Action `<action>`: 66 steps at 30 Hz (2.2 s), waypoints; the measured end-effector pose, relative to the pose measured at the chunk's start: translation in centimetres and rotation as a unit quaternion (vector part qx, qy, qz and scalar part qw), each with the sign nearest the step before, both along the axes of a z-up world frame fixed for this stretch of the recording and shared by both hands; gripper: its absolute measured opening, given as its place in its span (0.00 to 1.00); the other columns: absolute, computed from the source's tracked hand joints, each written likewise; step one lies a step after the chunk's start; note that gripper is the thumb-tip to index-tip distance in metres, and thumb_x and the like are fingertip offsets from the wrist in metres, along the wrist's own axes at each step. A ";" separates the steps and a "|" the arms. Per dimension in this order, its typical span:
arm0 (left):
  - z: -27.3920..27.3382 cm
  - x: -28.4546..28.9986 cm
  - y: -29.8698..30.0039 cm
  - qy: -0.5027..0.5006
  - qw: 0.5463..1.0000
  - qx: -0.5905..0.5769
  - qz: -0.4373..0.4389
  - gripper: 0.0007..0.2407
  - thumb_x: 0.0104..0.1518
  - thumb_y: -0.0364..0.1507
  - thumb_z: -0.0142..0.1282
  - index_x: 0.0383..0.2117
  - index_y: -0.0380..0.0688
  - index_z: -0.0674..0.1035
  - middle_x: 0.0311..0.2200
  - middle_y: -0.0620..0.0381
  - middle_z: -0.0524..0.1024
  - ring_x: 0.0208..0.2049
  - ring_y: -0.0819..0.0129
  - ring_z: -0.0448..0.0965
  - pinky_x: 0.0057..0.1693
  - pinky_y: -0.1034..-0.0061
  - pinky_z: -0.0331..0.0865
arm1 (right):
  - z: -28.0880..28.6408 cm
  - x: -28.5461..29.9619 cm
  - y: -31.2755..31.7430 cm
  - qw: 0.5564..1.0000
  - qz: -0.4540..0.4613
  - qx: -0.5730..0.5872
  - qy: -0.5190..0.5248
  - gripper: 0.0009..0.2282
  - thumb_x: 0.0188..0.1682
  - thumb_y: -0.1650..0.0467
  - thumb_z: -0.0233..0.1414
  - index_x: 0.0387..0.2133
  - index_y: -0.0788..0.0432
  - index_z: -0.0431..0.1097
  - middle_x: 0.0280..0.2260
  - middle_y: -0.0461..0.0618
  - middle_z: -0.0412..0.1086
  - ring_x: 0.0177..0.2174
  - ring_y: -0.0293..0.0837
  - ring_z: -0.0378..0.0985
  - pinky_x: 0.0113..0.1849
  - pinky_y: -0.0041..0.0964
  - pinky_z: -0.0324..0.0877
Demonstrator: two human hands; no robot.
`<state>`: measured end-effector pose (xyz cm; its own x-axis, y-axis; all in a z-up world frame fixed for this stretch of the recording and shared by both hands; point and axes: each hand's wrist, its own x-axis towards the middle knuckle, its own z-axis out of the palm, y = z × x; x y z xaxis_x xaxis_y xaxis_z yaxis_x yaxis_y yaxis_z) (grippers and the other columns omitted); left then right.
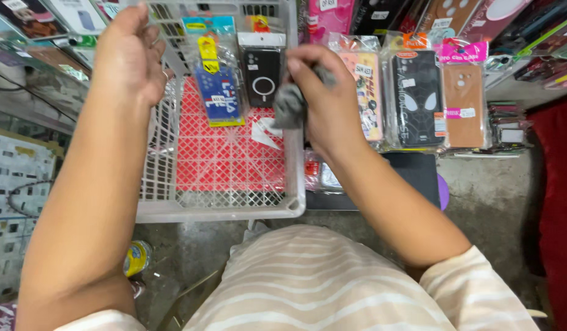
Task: The person removes various mobile phone cases and accessories from a white basket, unpacks several from plastic sleeves, and places them on a counter. The person handles multiple differently colored and patterned phone cases and their packaging one at a time.
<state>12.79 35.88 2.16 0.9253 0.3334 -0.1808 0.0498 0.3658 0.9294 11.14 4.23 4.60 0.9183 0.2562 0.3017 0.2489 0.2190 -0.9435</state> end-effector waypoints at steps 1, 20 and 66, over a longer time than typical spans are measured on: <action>-0.9 1.1 1.1 0.054 0.997 0.033 0.040 0.29 0.59 0.44 0.51 0.65 0.46 0.64 0.70 0.46 0.55 0.68 0.49 0.53 0.65 0.38 0.38 | -0.5 1.7 2.0 0.995 0.021 0.076 0.068 0.04 0.55 0.75 0.55 0.41 0.62 0.73 0.35 0.44 0.71 0.37 0.34 0.73 0.42 0.30 0.71; -11.4 8.1 4.3 0.163 0.949 0.218 -0.157 0.32 0.60 0.30 0.54 0.68 0.39 0.50 0.59 0.40 0.67 0.57 0.51 0.71 0.57 0.54 0.69 | -15.6 13.8 15.0 0.897 -0.072 -0.391 0.192 0.26 0.39 0.67 0.63 0.52 0.62 0.69 0.46 0.60 0.75 0.45 0.50 0.79 0.46 0.39 0.72; 12.4 -14.9 -19.7 -0.137 0.916 -0.136 -0.352 0.26 0.72 0.41 0.43 0.67 0.30 0.67 0.62 0.45 0.73 0.60 0.60 0.75 0.65 0.63 0.70 | 11.6 -8.0 -10.7 0.963 0.121 -0.222 -0.093 0.07 0.51 0.76 0.55 0.41 0.64 0.69 0.38 0.43 0.71 0.42 0.31 0.70 0.48 0.29 0.67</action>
<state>-2.11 16.15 14.60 0.9168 -0.3860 0.1027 0.1409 0.5531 0.8211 3.14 -6.45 16.18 0.7569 0.5969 0.2663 0.4148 -0.1238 -0.9015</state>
